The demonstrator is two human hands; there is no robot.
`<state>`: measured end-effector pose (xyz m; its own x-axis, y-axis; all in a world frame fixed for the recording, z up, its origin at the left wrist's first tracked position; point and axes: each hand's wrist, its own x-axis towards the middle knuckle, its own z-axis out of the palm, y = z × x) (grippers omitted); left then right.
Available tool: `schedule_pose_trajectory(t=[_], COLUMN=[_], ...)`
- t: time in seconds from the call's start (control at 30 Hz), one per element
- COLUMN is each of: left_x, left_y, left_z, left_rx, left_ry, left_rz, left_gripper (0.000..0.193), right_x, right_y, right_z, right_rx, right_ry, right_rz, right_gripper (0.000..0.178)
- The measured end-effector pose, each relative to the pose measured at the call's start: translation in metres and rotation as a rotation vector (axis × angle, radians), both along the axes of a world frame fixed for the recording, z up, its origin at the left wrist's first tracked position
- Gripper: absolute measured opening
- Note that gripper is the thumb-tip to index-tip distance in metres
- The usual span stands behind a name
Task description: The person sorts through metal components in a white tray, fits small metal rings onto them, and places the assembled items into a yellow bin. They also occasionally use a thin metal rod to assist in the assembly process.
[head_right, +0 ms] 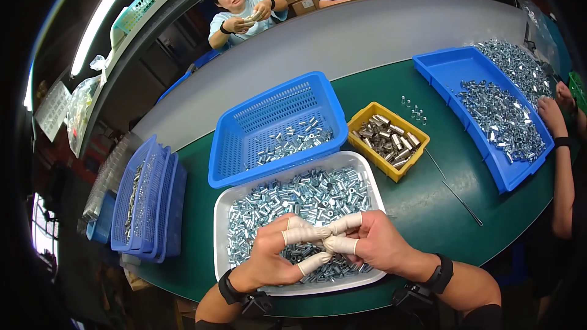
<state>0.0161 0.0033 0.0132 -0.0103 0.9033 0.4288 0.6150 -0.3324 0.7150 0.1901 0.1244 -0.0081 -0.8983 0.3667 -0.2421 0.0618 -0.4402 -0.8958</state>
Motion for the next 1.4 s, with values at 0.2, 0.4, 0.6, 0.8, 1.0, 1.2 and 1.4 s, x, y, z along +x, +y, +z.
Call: schedule_pose_trajectory(t=[0.2, 0.4, 0.6, 0.8, 1.0, 1.2, 1.4], left_x=[-0.001, -0.005, -0.002, -0.001, -0.007, -0.046, -0.05], left_y=[0.004, 0.005, 0.001, -0.002, 0.005, 0.004, 0.003], left_z=[-0.004, -0.007, -0.001, -0.004, 0.01, 0.013, -0.009], left_rx=[0.176, 0.261, 0.244, 0.211, 0.017, -0.037, -0.248], left_ry=[0.22, 0.3, 0.358, 0.353, 0.159, 0.079, 0.46], left_rz=[0.02, 0.01, 0.021, -0.023, -0.204, 0.311, 0.43], left_gripper=[0.044, 0.046, 0.044, 0.044, 0.042, 0.029, 0.026], right_x=[0.001, 0.0, 0.001, 0.003, 0.005, 0.001, 0.002], right_y=[0.003, 0.004, 0.002, -0.001, -0.004, -0.004, -0.011], right_z=[-0.004, -0.006, 0.0, -0.019, -0.017, 0.001, -0.003], right_rx=[-0.071, -0.121, -0.046, 0.129, 0.378, 0.71, 0.705], right_ry=[0.012, 0.014, 0.029, 0.125, 0.183, 0.138, 0.076], right_rz=[0.009, 0.049, 0.07, 0.069, 0.031, 0.139, 0.241], right_gripper=[0.018, 0.017, 0.015, 0.016, 0.02, 0.021, 0.021])
